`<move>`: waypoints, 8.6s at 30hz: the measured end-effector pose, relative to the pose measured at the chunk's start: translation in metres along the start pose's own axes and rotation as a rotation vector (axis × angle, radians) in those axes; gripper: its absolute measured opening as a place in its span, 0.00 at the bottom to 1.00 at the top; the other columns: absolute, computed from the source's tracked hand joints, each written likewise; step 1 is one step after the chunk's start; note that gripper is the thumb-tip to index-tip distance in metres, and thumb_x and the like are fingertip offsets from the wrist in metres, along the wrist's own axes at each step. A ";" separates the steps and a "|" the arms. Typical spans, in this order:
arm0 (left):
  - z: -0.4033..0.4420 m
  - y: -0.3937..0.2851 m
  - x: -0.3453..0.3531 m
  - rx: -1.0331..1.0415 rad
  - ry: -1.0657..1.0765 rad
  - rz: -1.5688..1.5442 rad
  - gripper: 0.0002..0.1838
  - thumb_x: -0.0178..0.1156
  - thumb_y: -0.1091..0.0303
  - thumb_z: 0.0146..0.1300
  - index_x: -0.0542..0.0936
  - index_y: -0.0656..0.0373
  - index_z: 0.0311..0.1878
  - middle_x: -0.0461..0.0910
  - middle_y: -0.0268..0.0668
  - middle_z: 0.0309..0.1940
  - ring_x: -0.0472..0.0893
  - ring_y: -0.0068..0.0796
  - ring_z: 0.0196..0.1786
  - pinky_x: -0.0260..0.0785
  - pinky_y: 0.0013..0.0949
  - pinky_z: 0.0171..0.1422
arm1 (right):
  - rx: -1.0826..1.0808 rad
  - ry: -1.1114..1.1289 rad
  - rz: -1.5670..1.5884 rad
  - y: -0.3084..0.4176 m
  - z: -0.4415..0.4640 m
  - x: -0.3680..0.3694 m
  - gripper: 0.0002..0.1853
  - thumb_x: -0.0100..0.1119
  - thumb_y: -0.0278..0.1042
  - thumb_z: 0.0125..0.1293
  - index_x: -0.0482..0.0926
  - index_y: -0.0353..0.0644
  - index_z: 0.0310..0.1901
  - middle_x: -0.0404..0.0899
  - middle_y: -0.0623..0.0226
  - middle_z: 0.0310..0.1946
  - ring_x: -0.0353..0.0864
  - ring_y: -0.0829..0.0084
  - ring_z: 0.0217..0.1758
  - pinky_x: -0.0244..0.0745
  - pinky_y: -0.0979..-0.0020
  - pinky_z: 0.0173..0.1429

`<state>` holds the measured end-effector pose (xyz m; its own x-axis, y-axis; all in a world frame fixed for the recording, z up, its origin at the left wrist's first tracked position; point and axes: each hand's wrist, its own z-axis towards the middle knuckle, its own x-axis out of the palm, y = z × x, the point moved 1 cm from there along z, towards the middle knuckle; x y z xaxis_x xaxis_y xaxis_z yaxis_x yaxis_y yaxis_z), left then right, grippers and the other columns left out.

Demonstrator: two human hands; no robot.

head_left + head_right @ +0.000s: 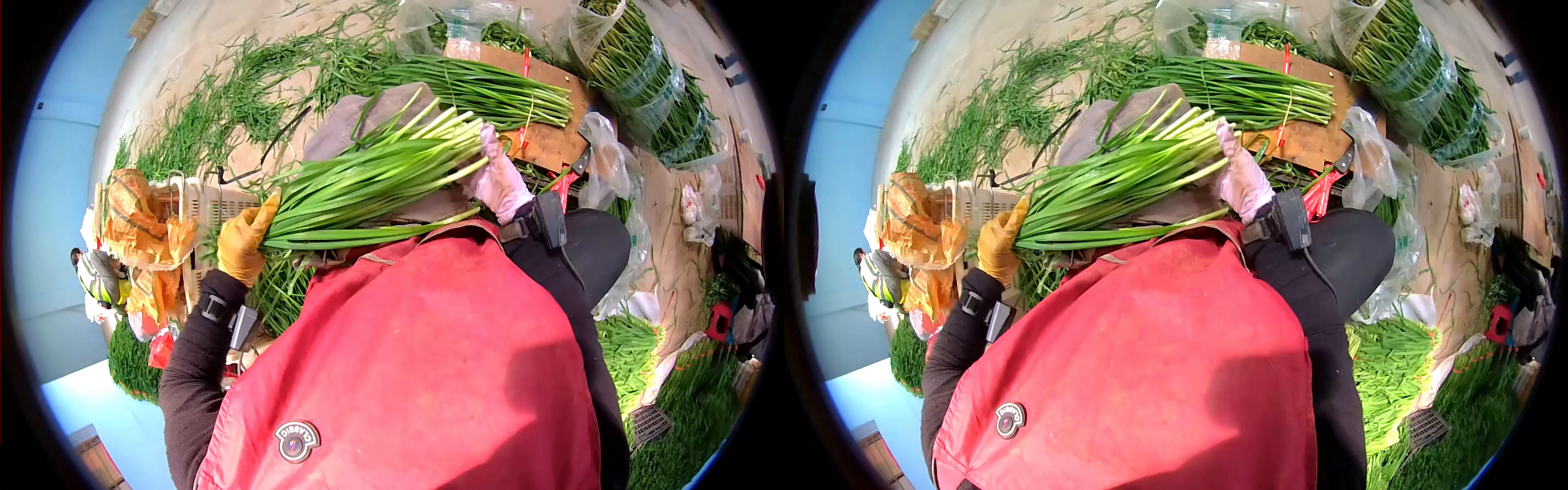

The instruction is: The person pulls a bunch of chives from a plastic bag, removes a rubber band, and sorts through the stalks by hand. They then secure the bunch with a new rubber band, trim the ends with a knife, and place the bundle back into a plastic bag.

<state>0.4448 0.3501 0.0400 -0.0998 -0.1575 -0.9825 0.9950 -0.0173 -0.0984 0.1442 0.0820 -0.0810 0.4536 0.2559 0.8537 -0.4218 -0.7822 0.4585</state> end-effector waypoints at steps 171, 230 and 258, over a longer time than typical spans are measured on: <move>0.130 -0.077 0.042 -0.694 0.631 -1.958 0.22 0.57 0.59 0.66 0.72 0.61 0.59 0.81 0.38 0.49 0.82 0.27 0.45 0.77 0.32 0.51 | 0.095 0.050 -0.477 -0.007 -0.049 0.093 0.27 0.67 0.35 0.62 0.69 0.38 0.60 0.78 0.67 0.45 0.81 0.76 0.35 0.79 0.77 0.27; 0.131 -0.088 0.060 -0.741 0.606 -2.034 0.21 0.59 0.62 0.64 0.74 0.64 0.57 0.82 0.39 0.45 0.83 0.28 0.43 0.76 0.31 0.50 | -0.382 -0.130 0.055 0.022 -0.020 0.046 0.27 0.50 0.58 0.70 0.73 0.37 0.52 0.78 0.62 0.45 0.77 0.67 0.50 0.73 0.64 0.58; 0.128 -0.104 0.073 -0.736 0.376 -1.969 0.15 0.53 0.60 0.69 0.75 0.62 0.48 0.79 0.30 0.38 0.78 0.19 0.38 0.71 0.25 0.44 | -0.405 0.344 -2.107 0.066 -0.004 0.117 0.08 0.65 0.36 0.57 0.86 0.47 0.37 0.81 0.67 0.31 0.79 0.64 0.42 0.67 0.63 0.54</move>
<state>0.3338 0.2137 -0.0013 -0.8333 -0.2638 0.4858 -0.5524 0.4340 -0.7117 0.1663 0.0622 0.0504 0.2446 0.4434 -0.8623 0.2546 0.8287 0.4984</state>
